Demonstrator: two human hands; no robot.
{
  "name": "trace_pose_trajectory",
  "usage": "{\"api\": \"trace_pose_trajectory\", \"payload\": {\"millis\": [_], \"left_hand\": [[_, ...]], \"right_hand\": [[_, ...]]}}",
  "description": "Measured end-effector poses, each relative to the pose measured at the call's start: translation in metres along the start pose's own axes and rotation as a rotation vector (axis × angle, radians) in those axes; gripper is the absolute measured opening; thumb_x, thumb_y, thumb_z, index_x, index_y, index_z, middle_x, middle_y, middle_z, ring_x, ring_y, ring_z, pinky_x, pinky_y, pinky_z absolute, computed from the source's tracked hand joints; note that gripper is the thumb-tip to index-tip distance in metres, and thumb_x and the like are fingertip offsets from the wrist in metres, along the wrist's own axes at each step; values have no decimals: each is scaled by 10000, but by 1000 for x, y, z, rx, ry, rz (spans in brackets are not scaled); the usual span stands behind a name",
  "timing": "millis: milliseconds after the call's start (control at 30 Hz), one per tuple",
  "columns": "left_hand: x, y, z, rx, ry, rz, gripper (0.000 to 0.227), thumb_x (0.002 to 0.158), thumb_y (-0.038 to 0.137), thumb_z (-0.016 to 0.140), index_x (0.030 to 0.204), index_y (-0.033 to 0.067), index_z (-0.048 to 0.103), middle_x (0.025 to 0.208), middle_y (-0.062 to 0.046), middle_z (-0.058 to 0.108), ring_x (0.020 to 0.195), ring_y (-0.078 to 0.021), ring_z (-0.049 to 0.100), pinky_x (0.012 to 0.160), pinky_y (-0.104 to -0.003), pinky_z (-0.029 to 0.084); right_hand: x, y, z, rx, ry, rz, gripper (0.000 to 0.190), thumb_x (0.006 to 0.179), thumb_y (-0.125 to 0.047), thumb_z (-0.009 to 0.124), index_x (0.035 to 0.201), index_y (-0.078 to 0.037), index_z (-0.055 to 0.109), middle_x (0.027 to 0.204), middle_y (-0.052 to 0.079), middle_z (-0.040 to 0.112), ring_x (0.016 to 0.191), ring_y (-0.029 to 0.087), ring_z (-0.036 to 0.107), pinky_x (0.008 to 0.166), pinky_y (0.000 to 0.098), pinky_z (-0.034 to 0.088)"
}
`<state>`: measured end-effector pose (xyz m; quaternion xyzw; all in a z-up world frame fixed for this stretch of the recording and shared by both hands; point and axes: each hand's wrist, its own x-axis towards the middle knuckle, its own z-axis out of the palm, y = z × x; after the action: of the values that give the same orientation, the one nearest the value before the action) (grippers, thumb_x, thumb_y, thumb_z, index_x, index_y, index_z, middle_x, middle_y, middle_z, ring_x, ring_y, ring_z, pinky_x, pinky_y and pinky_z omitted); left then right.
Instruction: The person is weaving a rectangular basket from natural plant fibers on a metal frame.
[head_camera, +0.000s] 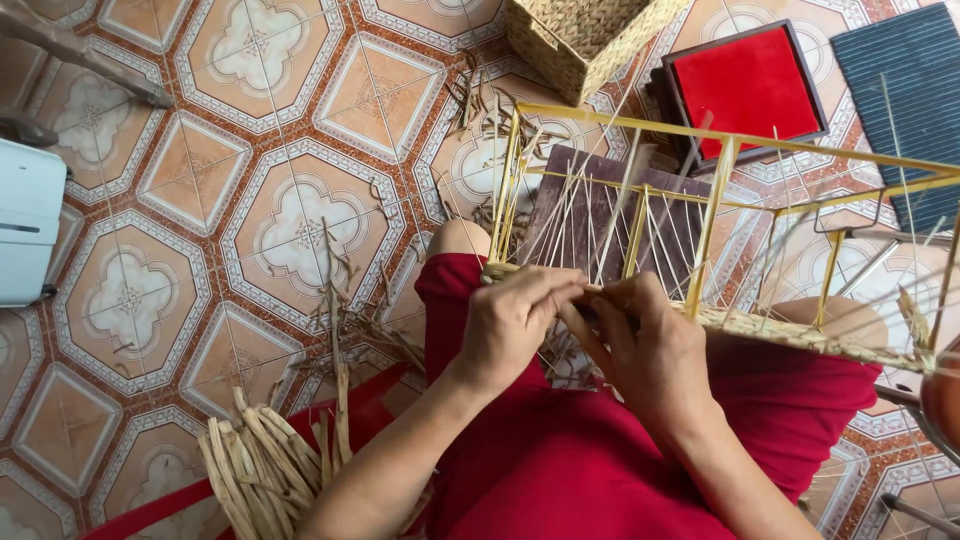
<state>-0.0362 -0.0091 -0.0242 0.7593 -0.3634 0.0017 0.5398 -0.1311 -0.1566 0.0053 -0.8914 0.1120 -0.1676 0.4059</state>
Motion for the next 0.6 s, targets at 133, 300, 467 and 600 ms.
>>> {"api": "trace_pose_trajectory", "payload": {"millis": [133,300,467,600], "left_hand": [[29,13,-8,77,-125,-280,88,945,130,754,990,55,762,794,-61,777,613,-153,747,535,-259,581],[39,11,-14,111,-264,-385,131,971,183,716,1040,76,745,814,-52,774,627,-122,715,546,-253,565],[-7,-26,-60,-342,-65,-385,234,1034,168,627,1250,89,670,1045,-55,758,675,-65,675,543,-228,582],[-99,-84,-133,-57,380,-676,234,1073,210,595,1252,84,678,1040,-90,774,715,-69,653,622,-220,558]], "right_hand": [[-3,-3,-1,-3,-25,133,191,885,-121,782,968,-25,639,812,129,751,644,211,747,561,334,567],[-2,-2,-4,-1,-41,148,181,903,-113,771,995,-4,659,841,144,754,676,206,749,581,329,568],[-3,0,-6,60,-64,178,175,934,-97,754,1046,6,667,873,133,760,739,159,749,613,303,575],[-2,12,-2,157,-77,276,136,982,-75,726,1078,8,677,881,109,767,739,117,723,600,265,578]]}}
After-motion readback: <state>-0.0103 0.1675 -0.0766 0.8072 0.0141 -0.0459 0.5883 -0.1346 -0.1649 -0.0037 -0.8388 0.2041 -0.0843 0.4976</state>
